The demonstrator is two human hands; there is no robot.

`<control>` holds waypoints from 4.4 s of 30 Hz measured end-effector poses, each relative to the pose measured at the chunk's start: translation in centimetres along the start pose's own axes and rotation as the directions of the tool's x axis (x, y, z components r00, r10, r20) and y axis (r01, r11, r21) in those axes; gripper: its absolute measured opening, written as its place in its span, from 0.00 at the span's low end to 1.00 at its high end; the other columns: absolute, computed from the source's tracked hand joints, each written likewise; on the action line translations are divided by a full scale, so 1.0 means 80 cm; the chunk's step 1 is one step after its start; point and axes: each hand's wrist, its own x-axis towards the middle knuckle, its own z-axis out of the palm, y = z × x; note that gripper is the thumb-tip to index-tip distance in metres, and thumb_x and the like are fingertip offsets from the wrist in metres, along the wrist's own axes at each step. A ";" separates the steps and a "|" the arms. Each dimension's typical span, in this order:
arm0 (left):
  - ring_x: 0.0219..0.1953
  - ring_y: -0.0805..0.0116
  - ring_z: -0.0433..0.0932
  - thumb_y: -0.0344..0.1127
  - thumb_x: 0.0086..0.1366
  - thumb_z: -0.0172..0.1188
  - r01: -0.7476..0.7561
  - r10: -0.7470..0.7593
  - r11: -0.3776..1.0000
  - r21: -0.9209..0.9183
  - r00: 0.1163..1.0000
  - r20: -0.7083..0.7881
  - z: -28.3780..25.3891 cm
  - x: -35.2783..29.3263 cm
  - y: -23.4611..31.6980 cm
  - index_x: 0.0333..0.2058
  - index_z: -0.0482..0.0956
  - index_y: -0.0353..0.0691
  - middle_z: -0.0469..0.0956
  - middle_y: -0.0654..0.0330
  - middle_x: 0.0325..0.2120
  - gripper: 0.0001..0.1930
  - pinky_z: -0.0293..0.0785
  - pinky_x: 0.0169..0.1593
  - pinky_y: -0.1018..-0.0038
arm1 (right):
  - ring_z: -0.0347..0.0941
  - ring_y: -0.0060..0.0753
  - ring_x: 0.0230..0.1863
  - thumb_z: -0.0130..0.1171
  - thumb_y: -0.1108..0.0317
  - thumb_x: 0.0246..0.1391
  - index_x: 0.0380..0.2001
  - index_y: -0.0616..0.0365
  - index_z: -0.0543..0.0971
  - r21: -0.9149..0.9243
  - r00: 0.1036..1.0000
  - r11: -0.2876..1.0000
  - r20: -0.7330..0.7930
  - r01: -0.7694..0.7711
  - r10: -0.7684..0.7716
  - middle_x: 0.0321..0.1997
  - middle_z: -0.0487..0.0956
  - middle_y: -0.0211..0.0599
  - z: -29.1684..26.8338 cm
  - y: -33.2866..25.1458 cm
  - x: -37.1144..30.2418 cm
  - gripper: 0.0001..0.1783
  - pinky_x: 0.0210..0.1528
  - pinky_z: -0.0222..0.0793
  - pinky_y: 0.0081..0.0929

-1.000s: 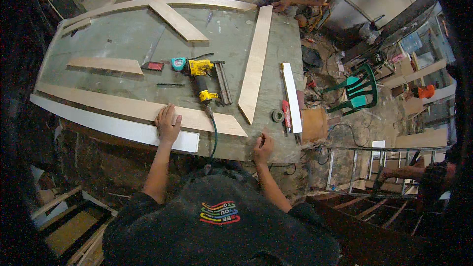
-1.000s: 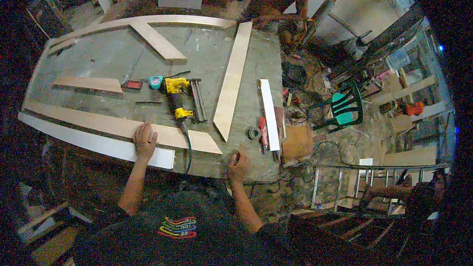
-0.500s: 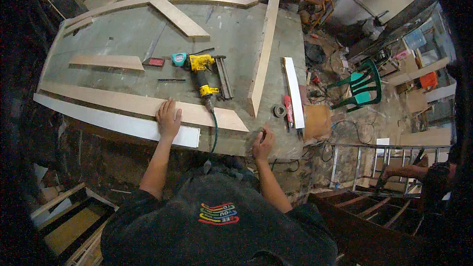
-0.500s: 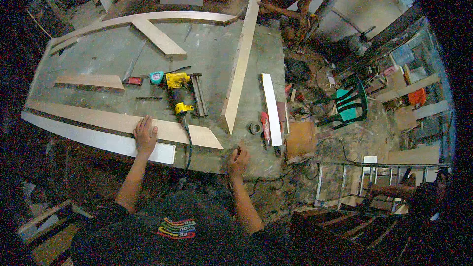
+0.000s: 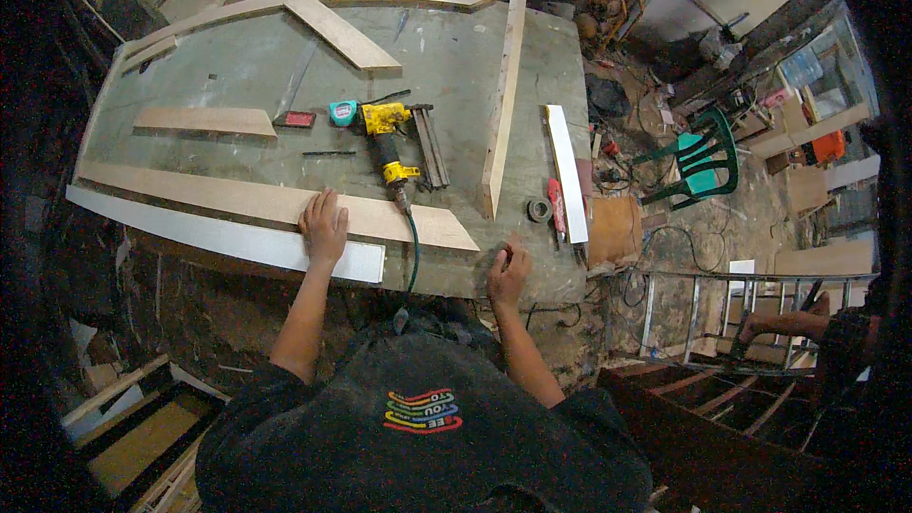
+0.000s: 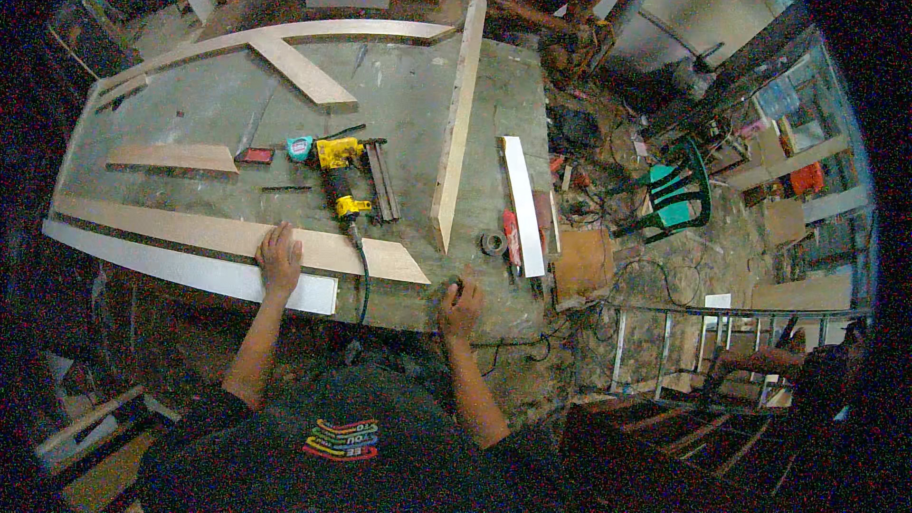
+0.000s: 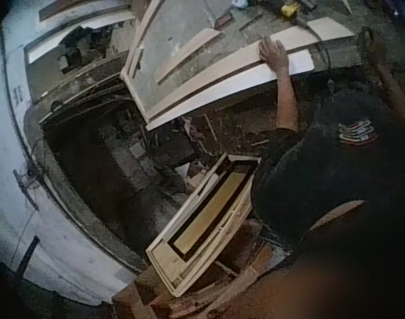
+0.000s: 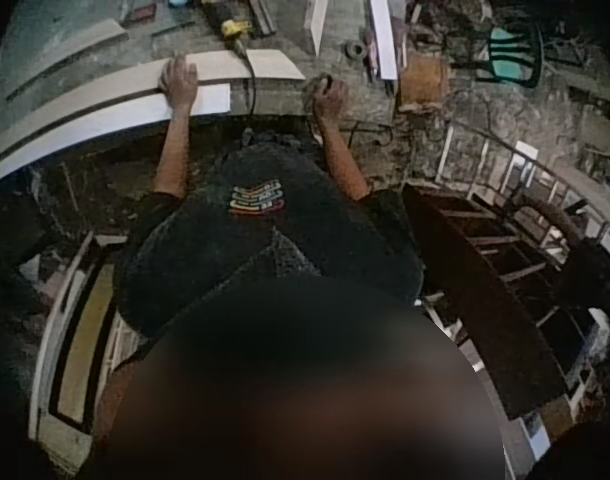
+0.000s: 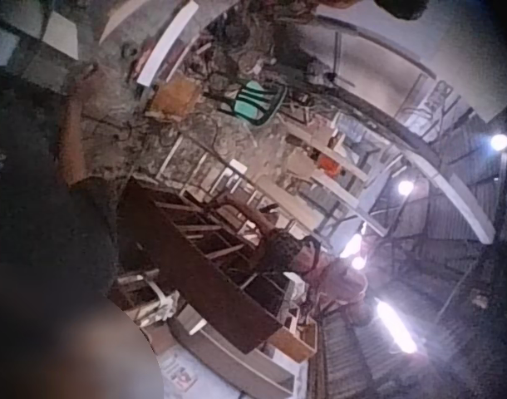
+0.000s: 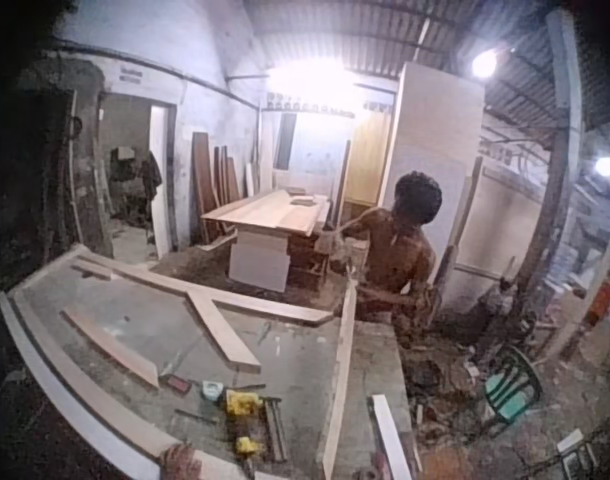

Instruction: The person opens a small packet and places it on the table. They then position several wooden strips on a workbench and use a yellow nail gun to fasten them together, forming a rectangular frame. A second person is visible in the background working on similar pieces.

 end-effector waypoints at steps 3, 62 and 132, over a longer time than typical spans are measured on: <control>0.69 0.52 0.62 0.48 0.71 0.55 -0.014 0.014 1.000 -0.015 1.000 -0.023 -0.001 0.001 0.001 0.63 0.73 0.42 0.70 0.57 0.66 0.27 0.51 0.70 0.51 | 0.72 0.52 0.47 0.54 0.64 0.65 0.47 0.61 0.77 0.006 1.000 1.000 0.019 -0.020 0.019 0.43 0.76 0.48 0.003 0.002 0.000 0.14 0.52 0.68 0.45; 0.68 0.56 0.62 0.49 0.63 0.62 0.011 -0.015 0.988 -0.155 1.000 -0.023 -0.011 0.005 -0.008 0.61 0.75 0.44 0.72 0.59 0.63 0.29 0.52 0.69 0.48 | 0.74 0.58 0.42 0.52 0.65 0.66 0.39 0.61 0.78 -0.165 0.988 0.986 -0.155 -0.022 -0.004 0.39 0.78 0.51 0.011 -0.014 -0.004 0.11 0.46 0.69 0.49; 0.71 0.49 0.61 0.41 0.66 0.63 -0.625 0.884 0.437 -0.647 0.431 0.181 0.152 0.273 0.267 0.68 0.67 0.56 0.63 0.53 0.70 0.31 0.60 0.71 0.49 | 0.73 0.29 0.24 0.66 0.74 0.52 0.55 0.59 0.70 0.476 0.450 0.553 -0.322 -0.684 0.833 0.29 0.75 0.34 -0.257 -0.188 -0.242 0.27 0.31 0.75 0.32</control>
